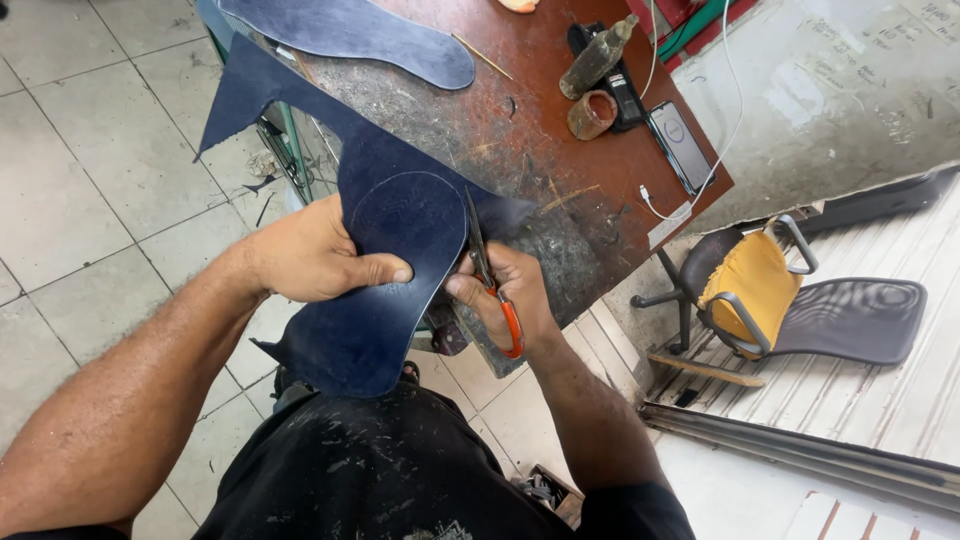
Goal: Cutting out a shoe insole shape from a piece of blue material using scissors
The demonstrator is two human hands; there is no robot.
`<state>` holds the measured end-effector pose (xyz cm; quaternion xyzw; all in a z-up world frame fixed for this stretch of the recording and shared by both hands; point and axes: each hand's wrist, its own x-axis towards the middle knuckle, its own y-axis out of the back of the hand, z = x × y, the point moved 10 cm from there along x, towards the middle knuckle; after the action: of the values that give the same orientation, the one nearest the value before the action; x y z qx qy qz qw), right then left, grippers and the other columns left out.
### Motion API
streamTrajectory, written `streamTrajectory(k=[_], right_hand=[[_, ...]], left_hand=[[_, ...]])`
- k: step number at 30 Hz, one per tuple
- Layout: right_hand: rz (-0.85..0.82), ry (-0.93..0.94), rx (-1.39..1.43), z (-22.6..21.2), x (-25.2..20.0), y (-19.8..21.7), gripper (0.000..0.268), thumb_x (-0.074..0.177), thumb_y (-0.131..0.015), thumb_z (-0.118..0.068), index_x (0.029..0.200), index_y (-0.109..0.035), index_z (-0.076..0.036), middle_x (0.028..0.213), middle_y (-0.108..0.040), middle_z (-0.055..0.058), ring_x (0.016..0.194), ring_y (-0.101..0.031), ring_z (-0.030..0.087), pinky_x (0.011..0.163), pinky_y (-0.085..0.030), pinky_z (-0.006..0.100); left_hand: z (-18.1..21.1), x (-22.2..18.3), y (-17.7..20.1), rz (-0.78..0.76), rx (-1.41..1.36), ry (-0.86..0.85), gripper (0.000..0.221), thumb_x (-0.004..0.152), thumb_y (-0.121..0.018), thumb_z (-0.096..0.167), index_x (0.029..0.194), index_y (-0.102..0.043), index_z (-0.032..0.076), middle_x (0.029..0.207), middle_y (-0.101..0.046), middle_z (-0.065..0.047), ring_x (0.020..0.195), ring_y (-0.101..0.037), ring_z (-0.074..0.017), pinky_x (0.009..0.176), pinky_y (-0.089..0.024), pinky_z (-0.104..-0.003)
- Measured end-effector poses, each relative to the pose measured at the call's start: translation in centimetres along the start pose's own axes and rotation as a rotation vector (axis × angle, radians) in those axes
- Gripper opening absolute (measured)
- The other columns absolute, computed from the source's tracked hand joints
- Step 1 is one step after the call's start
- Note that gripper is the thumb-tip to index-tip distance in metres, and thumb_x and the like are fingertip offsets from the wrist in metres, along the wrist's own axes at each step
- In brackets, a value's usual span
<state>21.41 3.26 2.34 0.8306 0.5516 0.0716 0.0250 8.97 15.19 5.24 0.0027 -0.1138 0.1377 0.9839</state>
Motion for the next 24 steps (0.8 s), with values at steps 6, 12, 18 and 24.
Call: streamTrajectory(k=[6,12,18,24], right_hand=[[-0.062,0.007,0.012,0.8,0.9,0.5,0.026,0.084,-0.085,-0.017,0.094,-0.069,0.000,0.060,-0.062,0.008,0.058,-0.056,0.009,0.050,-0.046,0.024],[-0.131,-0.013,-0.058,-0.8,0.3,0.1,0.017,0.085,-0.081,-0.012,0.084,-0.069,0.000,0.049,-0.057,0.010,0.046,-0.056,0.012,0.043,-0.044,0.021],[-0.178,-0.052,-0.060,-1.2,0.9,0.3,0.026,0.083,-0.085,-0.016,0.093,-0.069,0.003,0.058,-0.060,0.009,0.056,-0.056,0.010,0.048,-0.046,0.024],[-0.168,-0.109,-0.056,-0.5,-0.2,0.1,0.016,0.086,-0.080,-0.012,0.087,-0.068,-0.001,0.051,-0.058,0.010,0.045,-0.056,0.012,0.043,-0.044,0.021]], left_hand=[[-0.9,0.4,-0.2,-0.095,0.043,0.066,0.026,0.083,-0.082,0.007,0.109,-0.079,0.009,0.096,-0.081,-0.009,0.084,-0.071,-0.0169,0.076,-0.062,-0.039],[-2.0,0.0,-0.1,-0.144,0.054,0.096,0.027,0.082,-0.083,0.007,0.108,-0.081,0.011,0.097,-0.082,-0.006,0.084,-0.071,-0.0154,0.077,-0.062,-0.039],[-2.3,0.3,-0.6,-0.213,0.072,0.189,0.027,0.082,-0.083,0.008,0.109,-0.081,0.010,0.098,-0.082,-0.006,0.087,-0.071,-0.0156,0.082,-0.061,-0.039],[-4.1,0.3,-0.2,-0.240,0.101,0.217,0.028,0.081,-0.084,0.011,0.109,-0.082,0.011,0.099,-0.083,-0.006,0.087,-0.072,-0.0161,0.083,-0.061,-0.039]])
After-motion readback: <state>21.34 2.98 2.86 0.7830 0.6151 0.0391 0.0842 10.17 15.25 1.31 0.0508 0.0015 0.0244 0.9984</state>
